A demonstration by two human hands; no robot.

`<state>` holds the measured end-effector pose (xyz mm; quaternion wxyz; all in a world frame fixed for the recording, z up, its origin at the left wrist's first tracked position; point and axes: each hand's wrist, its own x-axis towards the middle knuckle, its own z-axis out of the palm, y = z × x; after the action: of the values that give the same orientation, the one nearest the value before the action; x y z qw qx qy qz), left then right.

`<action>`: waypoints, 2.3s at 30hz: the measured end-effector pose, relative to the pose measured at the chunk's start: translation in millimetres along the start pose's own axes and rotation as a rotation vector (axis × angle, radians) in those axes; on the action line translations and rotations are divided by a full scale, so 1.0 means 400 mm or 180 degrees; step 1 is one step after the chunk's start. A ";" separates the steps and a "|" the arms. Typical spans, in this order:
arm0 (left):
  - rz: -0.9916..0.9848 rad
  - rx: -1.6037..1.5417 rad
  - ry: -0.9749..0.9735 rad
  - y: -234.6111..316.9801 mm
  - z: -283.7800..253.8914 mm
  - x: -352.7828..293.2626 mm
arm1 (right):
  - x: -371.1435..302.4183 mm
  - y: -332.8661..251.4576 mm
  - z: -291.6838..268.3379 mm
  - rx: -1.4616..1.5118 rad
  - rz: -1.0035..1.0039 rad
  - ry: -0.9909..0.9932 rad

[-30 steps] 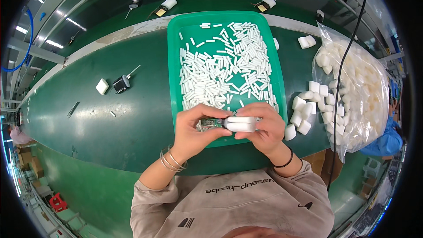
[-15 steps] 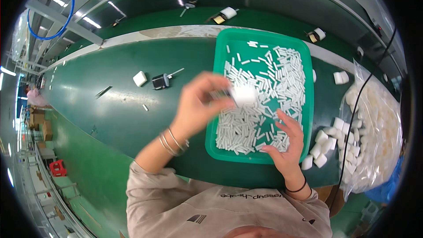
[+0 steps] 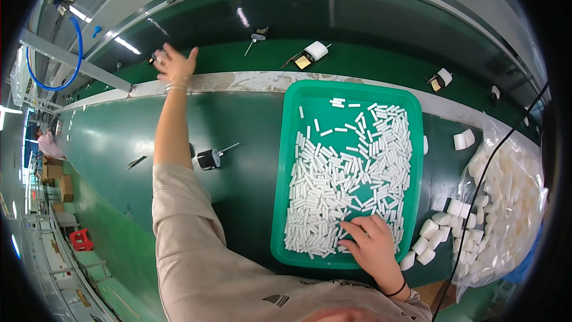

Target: The person assembles electronic components by inserting a white plastic tube into a grey housing, repeating this action for multiple units from a green tray.

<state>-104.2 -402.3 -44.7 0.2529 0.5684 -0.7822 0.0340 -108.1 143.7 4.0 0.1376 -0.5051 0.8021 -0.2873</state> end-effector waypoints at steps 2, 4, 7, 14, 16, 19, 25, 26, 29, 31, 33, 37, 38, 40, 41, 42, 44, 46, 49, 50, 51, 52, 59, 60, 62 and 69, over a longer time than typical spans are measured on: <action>0.0373 0.0419 -0.0049 0.083 0.000 0.006 | -0.001 -0.006 0.005 0.0024 -0.0057 0.0025; 0.0691 0.0491 -0.0763 0.235 -0.010 -0.048 | 0.006 0.003 0.007 -0.0001 -0.0034 0.0102; 0.1064 0.0555 -0.0660 0.348 0.016 -0.099 | 0.004 0.003 0.012 0.0121 -0.0038 0.0125; 0.1721 -0.0291 -0.0920 0.405 -0.023 -0.172 | -0.001 0.004 0.014 0.0123 -0.0029 0.0209; 0.1654 -0.0569 -0.1139 0.416 -0.057 -0.192 | -0.006 0.008 0.016 0.0067 -0.0110 0.0227; 0.1329 -0.2024 -0.0714 0.425 -0.115 -0.230 | -0.012 0.006 0.012 0.0006 -0.0282 0.0441; 0.0067 -0.5469 -0.3285 0.365 -0.412 -0.468 | -0.036 -0.019 -0.025 0.1498 0.0498 0.1339; 0.0111 -0.5532 -0.3453 0.342 -0.451 -0.532 | -0.044 -0.008 -0.023 0.1752 0.0479 0.1436; 0.0389 -0.5499 -0.4033 0.258 -0.539 -0.705 | -0.055 -0.009 -0.025 0.3078 0.0664 0.1510; 0.0504 -0.5358 -0.4117 0.212 -0.574 -0.790 | -0.060 -0.010 -0.018 0.3286 0.0696 0.1394; 0.0345 -0.5586 -0.4012 0.176 -0.587 -0.832 | -0.063 -0.012 -0.008 0.3343 0.0433 0.1243; 0.0009 -0.6180 -0.3747 0.154 -0.582 -0.877 | -0.066 -0.017 0.002 0.3291 0.0331 0.1245; 0.0043 -0.6168 -0.3771 0.153 -0.579 -0.880 | -0.065 -0.017 0.003 0.3292 0.0331 0.1254; 0.0025 -0.6137 -0.3777 0.155 -0.577 -0.887 | -0.064 -0.017 -0.001 0.3292 0.0350 0.1179; 0.0000 -0.6107 -0.3778 0.155 -0.577 -0.890 | -0.065 -0.016 -0.003 0.3290 0.0354 0.1191; 0.0009 -0.6104 -0.3797 0.157 -0.575 -0.892 | -0.066 -0.016 -0.003 0.3223 0.0364 0.1170; 0.0013 -0.6098 -0.3806 0.159 -0.572 -0.896 | -0.065 -0.015 -0.003 0.3154 0.0386 0.1164; -0.0004 -0.6074 -0.3811 0.158 -0.571 -0.898 | -0.066 -0.014 0.000 0.3073 0.0420 0.1166; 0.0104 -0.5984 -0.3760 0.152 -0.567 -0.898 | -0.066 -0.013 0.001 0.2964 0.0465 0.1140; 0.0236 -0.5913 -0.3712 0.149 -0.566 -0.898 | -0.066 -0.015 0.001 0.2962 0.0470 0.1139; 0.0231 -0.5918 -0.3708 0.145 -0.564 -0.898 | -0.066 -0.017 0.000 0.3054 0.0494 0.1203; 0.0202 -0.5915 -0.3756 0.142 -0.562 -0.898 | -0.066 -0.019 -0.001 0.3146 0.0517 0.1267; 0.1489 -0.4772 -0.3408 0.145 -0.553 -0.900 | -0.052 -0.019 0.008 0.1341 -0.0370 0.1709; 0.1401 -0.4677 -0.3191 0.148 -0.559 -0.902 | -0.053 -0.016 0.010 0.1177 -0.0468 0.1766; 0.1504 -0.4594 -0.3115 0.140 -0.556 -0.900 | -0.056 -0.015 0.006 0.0999 -0.0565 0.1818; 0.0318 -0.4223 -0.3933 0.123 -0.563 -0.906 | -0.056 -0.012 -0.028 -0.0258 -0.1202 0.1321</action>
<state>13.3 7.8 5.1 0.0621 0.1885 -0.6613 -0.7234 -100.4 165.6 14.2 -0.1059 -0.5810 0.7157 -0.3728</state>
